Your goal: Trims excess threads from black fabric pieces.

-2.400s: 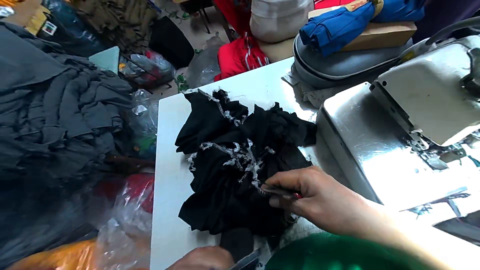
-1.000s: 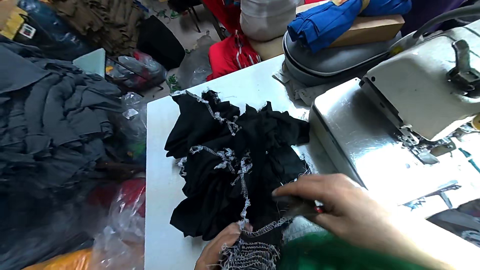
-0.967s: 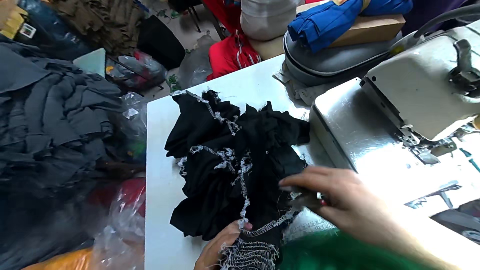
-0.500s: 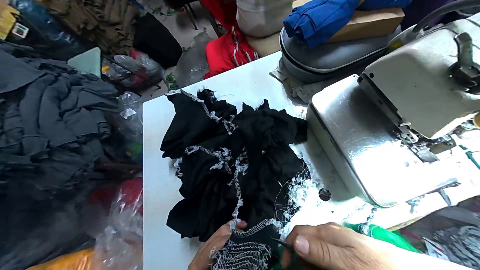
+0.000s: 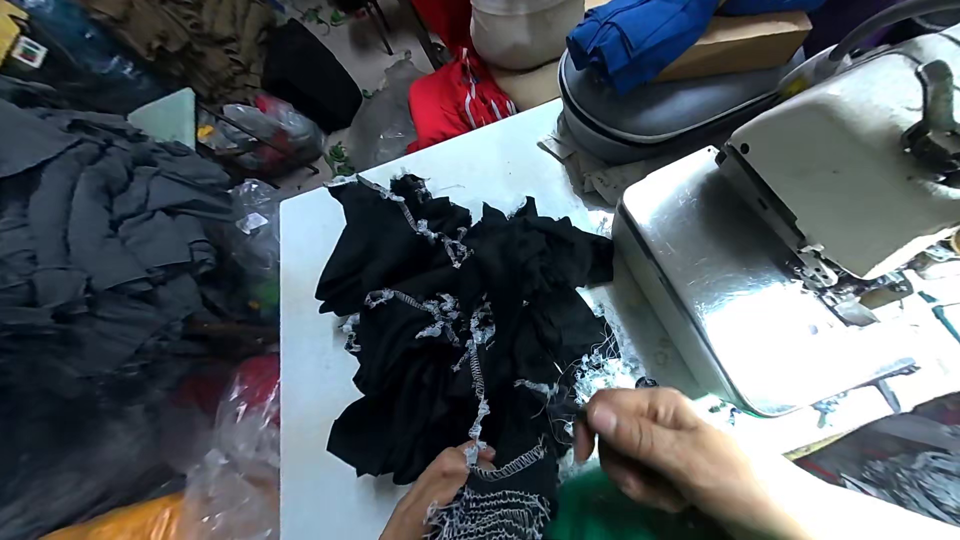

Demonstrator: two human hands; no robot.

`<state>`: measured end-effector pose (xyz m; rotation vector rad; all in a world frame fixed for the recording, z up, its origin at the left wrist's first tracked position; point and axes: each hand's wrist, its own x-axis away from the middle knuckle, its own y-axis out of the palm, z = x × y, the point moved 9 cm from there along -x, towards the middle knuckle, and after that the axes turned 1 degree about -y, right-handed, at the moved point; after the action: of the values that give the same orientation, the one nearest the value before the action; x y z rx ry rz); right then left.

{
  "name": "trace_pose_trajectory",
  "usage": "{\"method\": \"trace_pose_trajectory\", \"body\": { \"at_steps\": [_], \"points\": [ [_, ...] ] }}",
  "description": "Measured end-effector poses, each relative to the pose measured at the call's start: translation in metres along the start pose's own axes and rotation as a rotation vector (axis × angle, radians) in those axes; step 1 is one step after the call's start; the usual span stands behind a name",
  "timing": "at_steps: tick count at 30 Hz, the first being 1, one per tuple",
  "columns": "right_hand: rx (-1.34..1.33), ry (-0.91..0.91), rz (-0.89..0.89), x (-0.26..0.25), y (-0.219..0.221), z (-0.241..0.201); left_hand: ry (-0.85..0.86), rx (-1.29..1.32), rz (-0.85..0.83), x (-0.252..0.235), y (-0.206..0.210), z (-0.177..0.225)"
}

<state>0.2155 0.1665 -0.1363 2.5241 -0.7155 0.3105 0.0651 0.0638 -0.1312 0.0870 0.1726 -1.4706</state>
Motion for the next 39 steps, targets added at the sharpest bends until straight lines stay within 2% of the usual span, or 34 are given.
{"method": "trace_pose_trajectory", "body": {
  "at_steps": [3, 5, 9, 11, 15, 18, 26, 31, 34, 39],
  "points": [
    [-0.015, -0.106, 0.168, -0.001, -0.022, -0.008, 0.011, 0.036, -0.020, -0.003, 0.000, 0.004],
    [0.085, -0.199, 0.199, 0.001, -0.026, -0.016, 0.004, 0.062, 0.002, -0.003, -0.001, 0.007],
    [0.382, -0.367, 0.146, 0.002, -0.013, -0.028, -0.006, 0.056, 0.081, -0.003, -0.004, 0.016],
    [0.510, -0.399, 0.062, 0.001, -0.001, -0.031, -0.001, 0.016, 0.081, -0.004, -0.001, 0.022],
    [0.618, -0.312, -0.187, -0.006, 0.023, -0.025, 0.032, -0.038, 0.056, -0.001, 0.004, 0.027],
    [0.656, -0.209, -0.360, -0.010, 0.034, -0.018, 0.030, -0.037, -0.025, 0.003, 0.007, 0.025],
    [0.653, 0.010, -0.537, -0.015, 0.039, -0.002, 0.020, 0.008, -0.098, 0.005, 0.012, 0.023],
    [0.605, -0.004, -0.564, -0.022, 0.050, -0.002, 0.043, -0.047, -0.141, 0.006, 0.014, 0.021],
    [0.559, -0.024, -0.503, -0.027, 0.050, -0.001, 0.039, -0.082, -0.146, 0.008, 0.013, 0.020],
    [0.519, 0.057, -0.394, -0.031, 0.036, -0.001, 0.020, -0.088, -0.162, 0.008, 0.013, 0.016]
  ]
}}
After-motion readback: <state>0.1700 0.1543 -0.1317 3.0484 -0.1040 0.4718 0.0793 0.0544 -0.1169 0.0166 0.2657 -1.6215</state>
